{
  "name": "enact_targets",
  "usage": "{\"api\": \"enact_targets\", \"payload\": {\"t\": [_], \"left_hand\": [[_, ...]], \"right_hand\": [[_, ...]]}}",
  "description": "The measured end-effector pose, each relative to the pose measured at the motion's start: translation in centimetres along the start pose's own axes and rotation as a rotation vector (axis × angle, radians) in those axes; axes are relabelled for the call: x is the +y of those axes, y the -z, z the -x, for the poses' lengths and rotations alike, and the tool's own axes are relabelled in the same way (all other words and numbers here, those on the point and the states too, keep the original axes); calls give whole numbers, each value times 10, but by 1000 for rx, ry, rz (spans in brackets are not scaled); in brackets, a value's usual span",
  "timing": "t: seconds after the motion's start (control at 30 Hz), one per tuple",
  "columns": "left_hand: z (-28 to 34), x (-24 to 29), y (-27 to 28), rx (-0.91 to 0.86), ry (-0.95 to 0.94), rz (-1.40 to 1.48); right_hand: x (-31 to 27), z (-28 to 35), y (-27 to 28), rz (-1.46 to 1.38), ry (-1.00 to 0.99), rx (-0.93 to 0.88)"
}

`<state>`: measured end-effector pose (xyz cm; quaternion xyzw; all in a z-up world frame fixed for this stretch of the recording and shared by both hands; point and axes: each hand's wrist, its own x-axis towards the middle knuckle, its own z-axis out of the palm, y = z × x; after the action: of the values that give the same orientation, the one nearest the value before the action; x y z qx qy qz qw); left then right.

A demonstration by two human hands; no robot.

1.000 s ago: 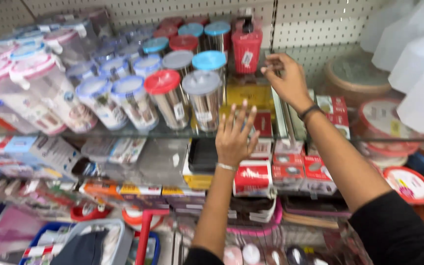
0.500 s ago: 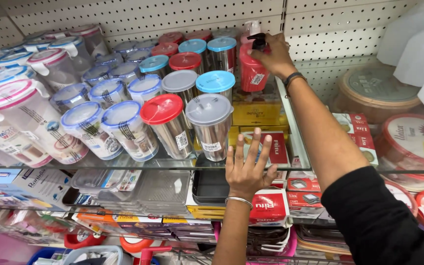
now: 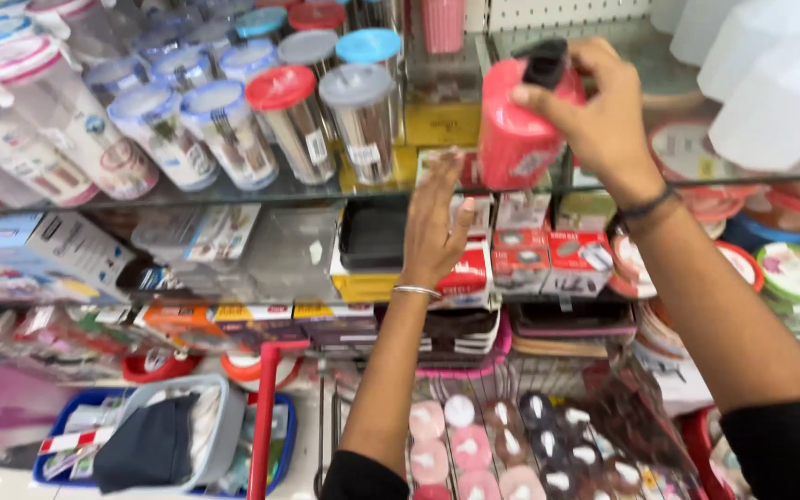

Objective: Selecting various bottles of soap or lotion from a store shelf and putting them into a shopping cart.

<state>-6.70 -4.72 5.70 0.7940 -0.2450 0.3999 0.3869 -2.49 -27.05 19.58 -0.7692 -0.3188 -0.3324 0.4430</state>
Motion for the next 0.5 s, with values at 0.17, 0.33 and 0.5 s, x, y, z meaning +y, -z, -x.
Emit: {"api": "enact_targets", "payload": {"t": [0.17,0.33,0.5], "left_hand": [[60,96,14,-95,290,5],[203,64,-42,-140,437,96],[322,53,-64,-637,1359,529]], "right_hand": [[-60,118,20,17,-132,-70],[-42,255,-3,21,-235,-196],[-25,394,-36,111,-414,-362]]}}
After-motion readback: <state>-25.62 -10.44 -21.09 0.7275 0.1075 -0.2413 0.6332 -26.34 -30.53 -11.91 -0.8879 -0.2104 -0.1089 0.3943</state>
